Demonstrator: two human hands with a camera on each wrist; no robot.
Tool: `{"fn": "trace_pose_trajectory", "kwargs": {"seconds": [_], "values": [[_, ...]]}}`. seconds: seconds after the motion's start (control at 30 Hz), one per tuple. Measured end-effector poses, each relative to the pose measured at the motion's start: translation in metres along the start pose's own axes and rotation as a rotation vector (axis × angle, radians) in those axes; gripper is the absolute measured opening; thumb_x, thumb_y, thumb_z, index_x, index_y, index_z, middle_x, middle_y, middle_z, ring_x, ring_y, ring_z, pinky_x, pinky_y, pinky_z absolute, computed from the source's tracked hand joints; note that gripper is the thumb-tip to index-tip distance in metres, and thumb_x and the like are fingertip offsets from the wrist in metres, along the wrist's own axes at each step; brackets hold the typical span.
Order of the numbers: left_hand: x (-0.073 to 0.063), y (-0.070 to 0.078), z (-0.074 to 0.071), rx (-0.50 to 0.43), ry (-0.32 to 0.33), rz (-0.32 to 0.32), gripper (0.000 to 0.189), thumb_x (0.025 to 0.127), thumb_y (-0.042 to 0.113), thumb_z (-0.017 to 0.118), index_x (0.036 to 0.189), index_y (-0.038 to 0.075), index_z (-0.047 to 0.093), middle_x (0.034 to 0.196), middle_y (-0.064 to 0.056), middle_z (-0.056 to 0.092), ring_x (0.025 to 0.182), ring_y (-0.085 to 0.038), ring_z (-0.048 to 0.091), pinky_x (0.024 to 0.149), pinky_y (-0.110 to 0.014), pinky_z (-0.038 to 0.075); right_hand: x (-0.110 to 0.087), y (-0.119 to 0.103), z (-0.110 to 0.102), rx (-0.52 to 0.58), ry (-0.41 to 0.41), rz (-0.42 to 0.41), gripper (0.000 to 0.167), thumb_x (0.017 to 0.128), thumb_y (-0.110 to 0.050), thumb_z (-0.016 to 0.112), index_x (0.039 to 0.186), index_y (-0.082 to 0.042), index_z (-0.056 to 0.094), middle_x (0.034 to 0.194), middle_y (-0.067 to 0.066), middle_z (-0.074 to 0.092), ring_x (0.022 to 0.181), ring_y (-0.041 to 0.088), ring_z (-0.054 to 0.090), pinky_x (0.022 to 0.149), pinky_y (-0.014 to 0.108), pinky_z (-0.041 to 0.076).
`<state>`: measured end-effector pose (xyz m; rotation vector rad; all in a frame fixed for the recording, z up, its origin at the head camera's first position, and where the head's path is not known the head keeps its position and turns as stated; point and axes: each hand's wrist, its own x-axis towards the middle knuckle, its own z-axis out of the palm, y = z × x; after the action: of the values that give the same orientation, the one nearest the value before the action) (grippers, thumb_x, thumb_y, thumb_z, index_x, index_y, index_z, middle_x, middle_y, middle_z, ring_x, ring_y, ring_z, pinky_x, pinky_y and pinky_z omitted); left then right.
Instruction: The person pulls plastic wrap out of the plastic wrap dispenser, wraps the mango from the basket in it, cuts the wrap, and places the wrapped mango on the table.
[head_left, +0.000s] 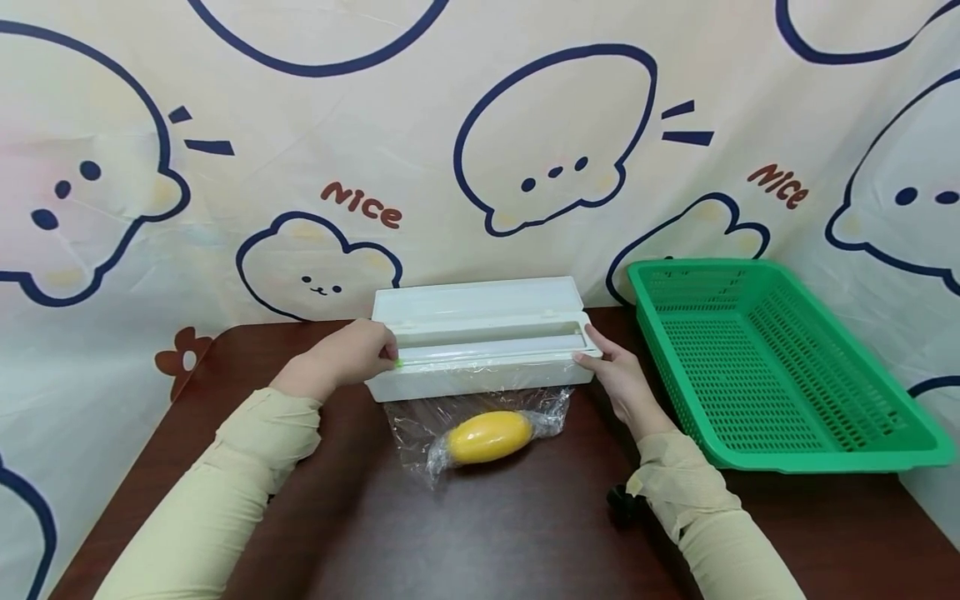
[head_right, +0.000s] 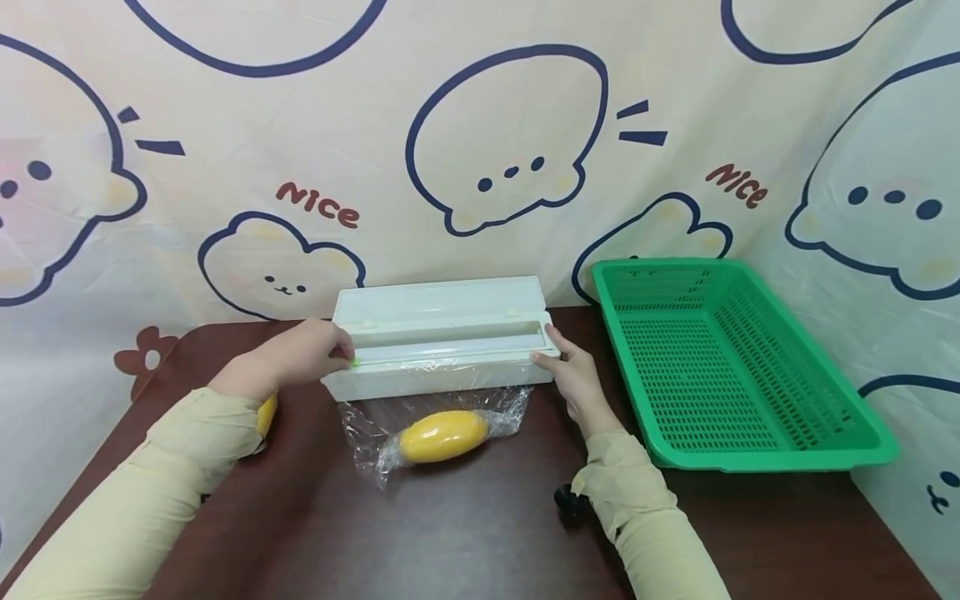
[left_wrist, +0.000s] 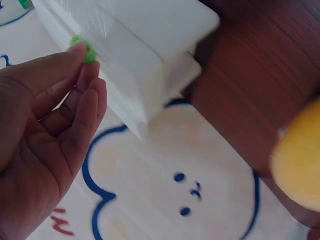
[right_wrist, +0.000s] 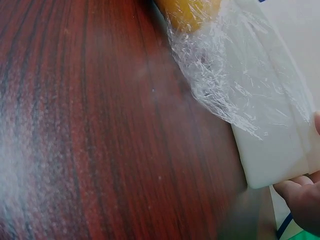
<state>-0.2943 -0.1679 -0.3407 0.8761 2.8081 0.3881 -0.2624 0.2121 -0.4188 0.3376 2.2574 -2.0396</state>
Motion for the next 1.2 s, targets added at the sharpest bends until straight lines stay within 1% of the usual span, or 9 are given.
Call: {"fn": "trace_pose_trajectory", "kwargs": {"seconds": [0.17,0.43,0.57,0.8,1.0,1.2], "values": [[-0.007,-0.007,0.0,-0.013,0.021,-0.005,0.004,0.089,0.002,0.076,0.09,-0.002,0.075,0.086,-0.007,0.071,0.079,-0.021,0.064,0.076,-0.04,0.055,0.001,0.002,0.0,0.003,0.008,-0.007,0.063,0.103,-0.009,0.063,0.158,-0.016,0.035,0.167,0.009,0.022,0.152,0.024,0.016,0.12,0.04,0.023],[-0.013,-0.008,-0.004,-0.015,0.021,-0.003,0.004,0.089,0.002,0.075,0.089,-0.002,0.074,0.085,-0.006,0.07,0.077,-0.02,0.062,0.075,-0.04,0.055,0.001,0.003,0.0,0.007,0.004,-0.009,0.063,0.102,-0.009,0.063,0.158,-0.016,0.035,0.167,0.008,0.022,0.153,0.024,0.014,0.12,0.039,0.022],[-0.014,-0.007,-0.005,-0.016,0.02,-0.008,0.004,0.088,0.001,0.076,0.089,-0.002,0.073,0.085,-0.006,0.07,0.077,-0.02,0.062,0.075,-0.041,0.055,0.001,0.002,0.001,0.004,-0.001,-0.014,0.062,0.103,-0.009,0.062,0.158,-0.016,0.035,0.167,0.008,0.021,0.153,0.023,0.014,0.121,0.039,0.022],[-0.015,-0.009,-0.006,-0.015,0.024,0.003,0.004,0.087,-0.001,0.077,0.089,-0.002,0.074,0.084,-0.006,0.07,0.075,-0.02,0.061,0.074,-0.04,0.055,0.001,0.001,0.0,0.012,-0.001,-0.02,0.063,0.102,-0.008,0.063,0.158,-0.016,0.035,0.167,0.009,0.022,0.153,0.023,0.015,0.121,0.039,0.021],[-0.016,-0.012,-0.006,-0.023,0.007,-0.008,0.004,0.088,0.0,0.077,0.088,-0.002,0.074,0.083,-0.006,0.069,0.073,-0.021,0.058,0.073,-0.038,0.054,0.002,0.002,0.0,0.02,0.006,-0.013,0.063,0.102,-0.007,0.062,0.158,-0.015,0.035,0.166,0.009,0.022,0.153,0.022,0.015,0.121,0.039,0.021],[-0.018,-0.016,-0.007,-0.011,0.017,-0.023,0.003,0.088,0.0,0.076,0.087,-0.002,0.073,0.084,-0.006,0.069,0.073,-0.021,0.059,0.073,-0.04,0.054,0.002,0.001,-0.001,0.023,0.0,-0.008,0.063,0.102,-0.007,0.062,0.158,-0.015,0.035,0.166,0.009,0.022,0.153,0.023,0.015,0.121,0.039,0.021]]}}
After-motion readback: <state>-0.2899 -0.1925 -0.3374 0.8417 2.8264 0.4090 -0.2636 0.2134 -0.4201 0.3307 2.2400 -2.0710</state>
